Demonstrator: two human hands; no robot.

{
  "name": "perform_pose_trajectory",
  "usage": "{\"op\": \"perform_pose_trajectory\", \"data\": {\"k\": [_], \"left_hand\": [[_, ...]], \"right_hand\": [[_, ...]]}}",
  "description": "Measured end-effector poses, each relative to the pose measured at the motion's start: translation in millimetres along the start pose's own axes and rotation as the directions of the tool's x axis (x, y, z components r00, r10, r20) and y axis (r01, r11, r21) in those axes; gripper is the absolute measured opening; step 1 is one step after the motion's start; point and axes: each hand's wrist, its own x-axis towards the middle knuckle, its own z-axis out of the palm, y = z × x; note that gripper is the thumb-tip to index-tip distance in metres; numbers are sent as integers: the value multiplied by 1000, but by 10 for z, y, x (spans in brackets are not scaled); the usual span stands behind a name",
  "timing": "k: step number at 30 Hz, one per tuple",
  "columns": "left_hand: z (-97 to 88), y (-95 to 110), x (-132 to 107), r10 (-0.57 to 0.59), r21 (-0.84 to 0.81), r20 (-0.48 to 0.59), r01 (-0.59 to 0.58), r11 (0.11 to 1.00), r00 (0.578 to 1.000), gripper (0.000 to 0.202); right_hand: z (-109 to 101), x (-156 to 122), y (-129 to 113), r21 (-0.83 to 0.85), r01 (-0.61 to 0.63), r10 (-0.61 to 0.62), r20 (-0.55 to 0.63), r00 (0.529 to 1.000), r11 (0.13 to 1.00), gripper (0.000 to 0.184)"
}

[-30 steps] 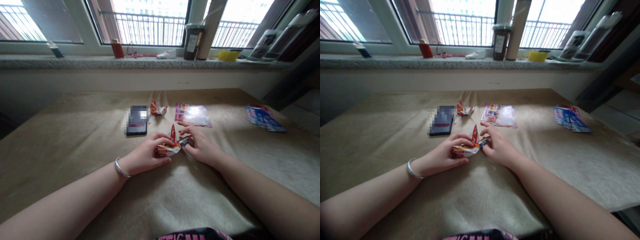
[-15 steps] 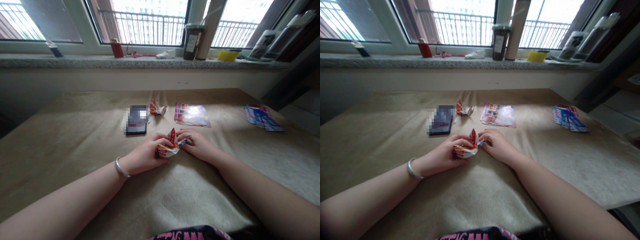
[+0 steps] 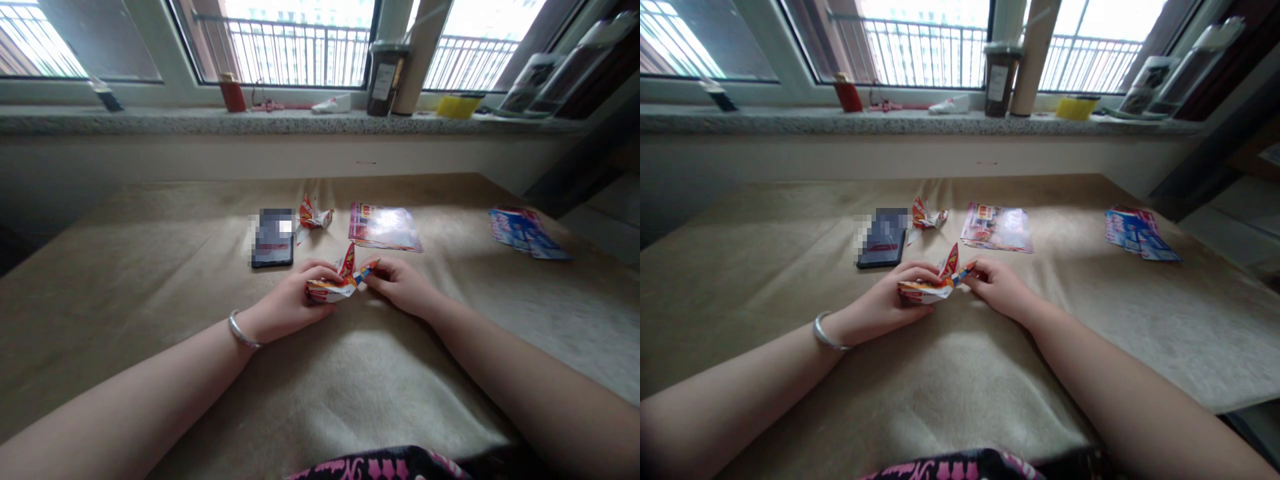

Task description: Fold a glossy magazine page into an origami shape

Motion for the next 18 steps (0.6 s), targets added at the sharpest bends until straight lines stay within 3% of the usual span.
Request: {"op": "perform_pose_trajectory", "data": {"k": [5, 10, 18], "left_hand": [[-28, -25, 13, -39, -149, -15, 37, 988, 999, 33], [-76, -42, 25, -165, -341, 30, 165, 925, 986, 32], [-81, -71, 31, -100, -312, -16, 90, 946, 995, 26]], "right_hand": [[1, 17, -21, 177, -1, 1, -2, 1000, 984, 17], [-12, 6, -15, 218, -142, 131, 64, 989, 966, 20], [18, 0, -33, 211, -152, 135, 91, 987, 966, 19]]}}
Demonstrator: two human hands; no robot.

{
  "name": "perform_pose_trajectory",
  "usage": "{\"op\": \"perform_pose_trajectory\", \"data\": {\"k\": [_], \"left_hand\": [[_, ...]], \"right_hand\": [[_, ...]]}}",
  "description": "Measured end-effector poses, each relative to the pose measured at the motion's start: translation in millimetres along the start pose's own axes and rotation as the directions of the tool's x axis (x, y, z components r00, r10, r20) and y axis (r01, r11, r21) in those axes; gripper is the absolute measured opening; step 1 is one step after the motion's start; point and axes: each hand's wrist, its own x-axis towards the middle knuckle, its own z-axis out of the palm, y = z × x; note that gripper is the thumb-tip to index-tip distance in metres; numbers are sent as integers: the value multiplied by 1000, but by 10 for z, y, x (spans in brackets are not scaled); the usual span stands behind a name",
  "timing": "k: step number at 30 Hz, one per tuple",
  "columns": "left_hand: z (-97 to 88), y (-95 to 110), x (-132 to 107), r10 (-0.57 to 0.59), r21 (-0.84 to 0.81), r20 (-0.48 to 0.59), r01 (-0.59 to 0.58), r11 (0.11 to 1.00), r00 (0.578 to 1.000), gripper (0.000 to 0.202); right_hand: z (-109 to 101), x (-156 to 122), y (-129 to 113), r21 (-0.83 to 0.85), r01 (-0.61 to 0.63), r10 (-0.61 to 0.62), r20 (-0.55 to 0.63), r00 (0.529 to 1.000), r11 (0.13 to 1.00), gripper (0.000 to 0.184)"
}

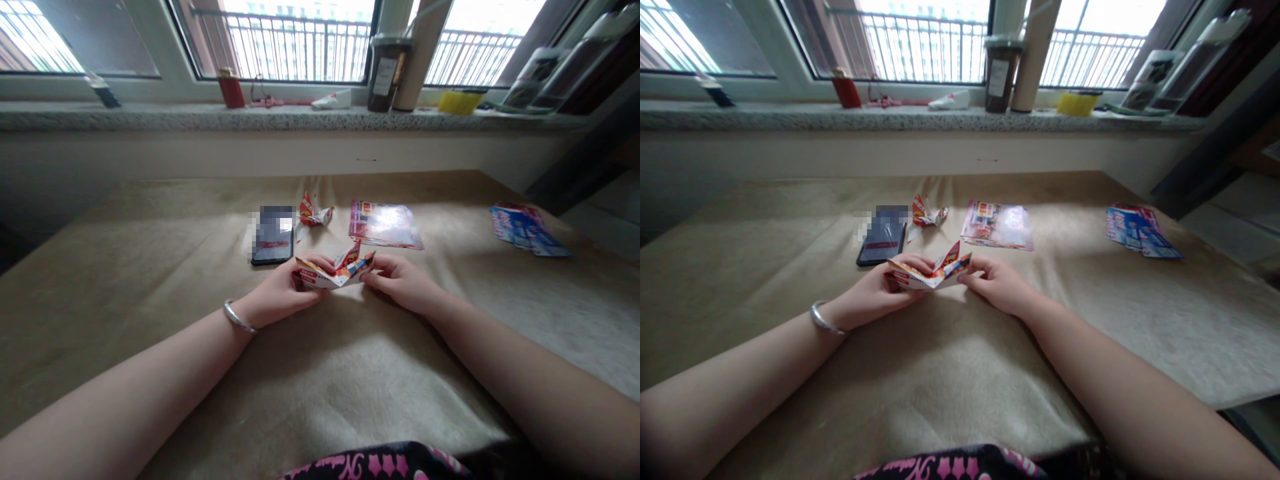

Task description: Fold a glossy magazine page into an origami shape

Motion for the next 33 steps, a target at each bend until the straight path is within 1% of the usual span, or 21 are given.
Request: {"op": "perform_pose_trajectory", "data": {"k": [2, 5, 6, 9, 11, 13, 14, 16, 18, 21, 23, 26, 28, 30, 33], "left_hand": [[-5, -4, 4, 16, 26, -7, -16, 1000, 1000, 24], [-10, -6, 9, 47, 36, -21, -46, 998, 999, 24], [-9, -5, 8, 56, 32, -22, -55, 998, 998, 24], [1, 0, -7, 58, 24, -6, -58, 998, 998, 25], [15, -4, -21, 20, 3, 11, -20, 1000, 1000, 35], [31, -21, -26, -28, -63, -14, 27, 998, 1000, 53], [40, -34, -22, -40, -88, -53, 35, 996, 998, 59], [56, -61, -2, -78, -136, -122, 61, 989, 989, 62], [70, -83, 27, -114, -194, -177, 79, 978, 978, 58], [84, -95, 63, -158, -250, -198, 106, 962, 967, 40], [93, -92, 71, -175, -245, -197, 124, 962, 965, 31], [106, -90, 69, -175, -215, -224, 127, 968, 959, 27], [113, -97, 66, -163, -179, -240, 121, 976, 957, 24], [116, -105, 64, -155, -139, -247, 123, 983, 957, 22], [114, -106, 62, -146, -100, -251, 124, 987, 957, 20]], "right_hand": [[6, -2, -24, 5, 9, -9, -13, 1000, 1000, 18], [3, 2, -35, 7, 16, -15, -80, 997, 1000, 17], [1, 4, -32, 13, 12, -10, -86, 996, 1000, 18], [3, 7, -17, 34, -11, 13, -53, 998, 999, 17], [18, 6, -15, 51, -12, 15, -58, 998, 999, 19], [39, 4, -23, 79, 1, 7, -99, 995, 997, 22], [49, 4, -29, 88, 9, 2, -127, 992, 996, 22], [61, 6, -37, 96, 30, -11, -195, 981, 995, 20], [63, 10, -38, 110, 50, -19, -267, 963, 993, 21], [60, 17, -35, 154, 58, -5, -329, 944, 986, 23], [66, 19, -39, 176, 49, 14, -338, 941, 983, 24], [90, 18, -51, 183, 20, 44, -341, 939, 983, 23], [110, 17, -57, 160, 0, 55, -341, 939, 987, 22], [128, 15, -62, 124, 7, 35, -338, 941, 992, 21], [151, 11, -73, 93, 60, -26, -335, 942, 994, 22]]}}
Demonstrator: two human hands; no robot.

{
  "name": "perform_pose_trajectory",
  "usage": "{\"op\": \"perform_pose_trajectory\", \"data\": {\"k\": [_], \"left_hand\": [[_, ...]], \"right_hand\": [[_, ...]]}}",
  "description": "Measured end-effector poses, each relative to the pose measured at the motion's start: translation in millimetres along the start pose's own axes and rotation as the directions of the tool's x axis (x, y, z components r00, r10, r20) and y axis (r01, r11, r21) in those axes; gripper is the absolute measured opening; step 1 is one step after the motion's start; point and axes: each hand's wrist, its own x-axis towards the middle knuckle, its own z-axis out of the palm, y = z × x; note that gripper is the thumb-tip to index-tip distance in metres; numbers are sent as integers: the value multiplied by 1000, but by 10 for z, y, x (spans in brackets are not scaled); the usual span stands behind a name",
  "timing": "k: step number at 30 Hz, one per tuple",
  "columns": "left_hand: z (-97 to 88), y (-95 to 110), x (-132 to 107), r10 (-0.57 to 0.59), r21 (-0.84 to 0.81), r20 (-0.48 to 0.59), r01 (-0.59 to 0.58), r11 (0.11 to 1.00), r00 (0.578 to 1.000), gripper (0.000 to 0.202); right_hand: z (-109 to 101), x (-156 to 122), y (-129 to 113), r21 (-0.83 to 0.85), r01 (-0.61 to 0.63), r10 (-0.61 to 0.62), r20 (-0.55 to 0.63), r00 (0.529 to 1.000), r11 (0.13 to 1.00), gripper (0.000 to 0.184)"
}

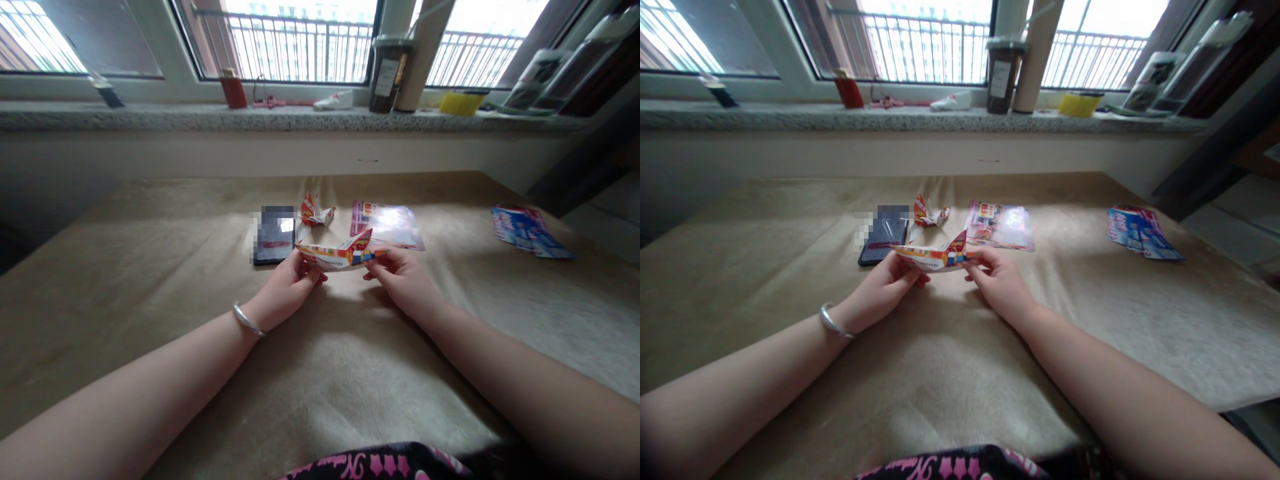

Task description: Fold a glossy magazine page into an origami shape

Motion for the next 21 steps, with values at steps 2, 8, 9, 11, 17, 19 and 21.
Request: {"op": "perform_pose_trajectory", "data": {"k": [2, 8, 9, 11, 17, 19, 21], "left_hand": [[-2, 7, -2, 10, 18, 2, -10, 1000, 1000, 19], [7, 5, 5, 2, 5, -13, -2, 1000, 1000, 18], [11, 0, 8, -9, -7, -18, 9, 1000, 1000, 18], [22, -11, 12, -27, -34, -28, 26, 999, 999, 19], [40, -17, -8, 17, -35, -57, -19, 999, 998, 18], [41, -5, -22, 54, -2, -64, -55, 999, 996, 18], [40, 5, -32, 92, 3, -60, -92, 996, 994, 22]], "right_hand": [[13, -5, -8, 22, 13, -12, -11, 1000, 1000, 24], [48, 7, -11, 183, -24, 34, -48, 998, 983, 39], [51, 10, -9, 187, -38, 47, -44, 998, 982, 35], [56, 11, -6, 177, -59, 67, -42, 997, 982, 28], [76, -1, -28, 127, -60, 70, -76, 995, 990, 25], [83, -6, -40, 78, -48, 54, -76, 996, 996, 24], [83, -12, -46, 26, -33, 35, -72, 997, 999, 24]]}}
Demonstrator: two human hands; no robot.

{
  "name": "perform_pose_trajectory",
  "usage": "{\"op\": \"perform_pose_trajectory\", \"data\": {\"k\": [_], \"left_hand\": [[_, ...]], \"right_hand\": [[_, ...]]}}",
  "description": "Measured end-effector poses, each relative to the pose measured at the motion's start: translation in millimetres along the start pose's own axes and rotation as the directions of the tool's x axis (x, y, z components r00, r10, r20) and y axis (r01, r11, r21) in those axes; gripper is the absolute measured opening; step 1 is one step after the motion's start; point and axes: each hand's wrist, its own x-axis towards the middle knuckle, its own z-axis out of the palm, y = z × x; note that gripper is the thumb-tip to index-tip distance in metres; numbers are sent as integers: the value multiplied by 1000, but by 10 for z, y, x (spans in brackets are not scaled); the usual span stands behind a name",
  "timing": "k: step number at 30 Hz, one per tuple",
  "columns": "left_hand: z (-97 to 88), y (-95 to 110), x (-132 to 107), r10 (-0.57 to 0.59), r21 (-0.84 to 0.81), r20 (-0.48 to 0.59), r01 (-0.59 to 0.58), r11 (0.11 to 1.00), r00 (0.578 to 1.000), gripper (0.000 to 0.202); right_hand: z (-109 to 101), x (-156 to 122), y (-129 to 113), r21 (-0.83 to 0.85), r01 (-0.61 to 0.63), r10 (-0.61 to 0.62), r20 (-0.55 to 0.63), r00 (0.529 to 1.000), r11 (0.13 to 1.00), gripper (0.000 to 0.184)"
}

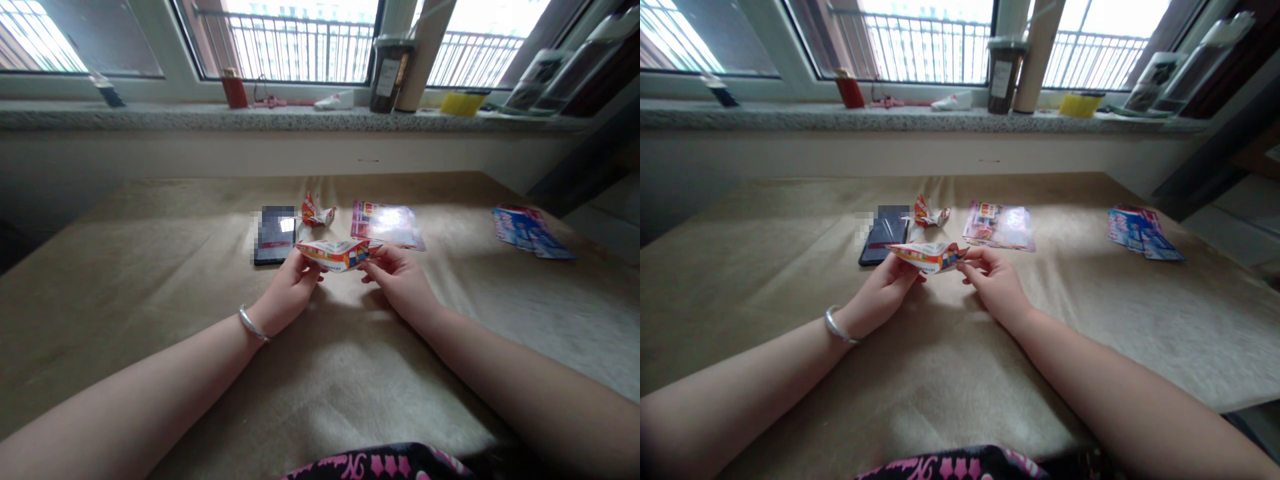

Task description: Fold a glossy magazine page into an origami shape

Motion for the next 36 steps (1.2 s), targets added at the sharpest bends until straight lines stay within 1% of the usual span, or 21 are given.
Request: {"op": "perform_pose_trajectory", "data": {"k": [3, 5, 8, 10, 13, 15, 19, 22, 24, 27, 29, 32, 36], "left_hand": [[-7, 2, -6, 53, -21, 17, -53, 998, 998, 27], [-12, -1, -9, 87, -17, 45, -86, 996, 995, 27], [-13, 4, -16, 128, 25, 76, -130, 991, 989, 28], [-8, 13, -22, 130, 55, 70, -134, 989, 989, 29], [0, 19, -25, 101, 52, 48, -104, 993, 994, 30], [3, 17, -20, 77, 17, 30, -77, 997, 997, 29], [12, 31, -9, 10, -110, -24, -13, 994, 1000, 27], [24, 57, -7, -3, -200, -49, -7, 980, 999, 32], [32, 62, -3, -30, -189, -60, 18, 982, 998, 31], [41, 42, 13, -109, -106, -68, 101, 989, 992, 24], [46, 23, 25, -138, -82, -66, 133, 988, 988, 20], [47, 7, 31, -134, -74, -81, 128, 989, 988, 19], [30, 9, 28, -87, -58, -89, 82, 995, 992, 21]], "right_hand": [[-8, 0, 5, -20, 8, -8, 6, 1000, 1000, 25], [-12, 7, 16, 0, -14, 14, 14, 1000, 1000, 27], [-6, 20, 36, 43, -58, 57, 29, 998, 997, 29], [2, 24, 46, 63, -68, 65, 40, 997, 996, 30], [6, 23, 53, 56, -62, 59, 49, 997, 997, 30], [5, 21, 54, 42, -66, 64, 42, 997, 997, 29], [2, 25, 49, 54, -104, 101, 51, 994, 993, 27], [1, 29, 40, 83, -117, 112, 64, 992, 990, 26], [-1, 29, 30, 104, -116, 111, 58, 992, 988, 26], [-6, 27, 15, 126, -111, 107, 35, 994, 986, 26], [-9, 27, 7, 117, -108, 105, 25, 994, 987, 26], [-13, 29, 2, 73, -111, 110, 15, 994, 991, 28], [-18, 33, 3, 63, -138, 138, 6, 990, 988, 30]]}}
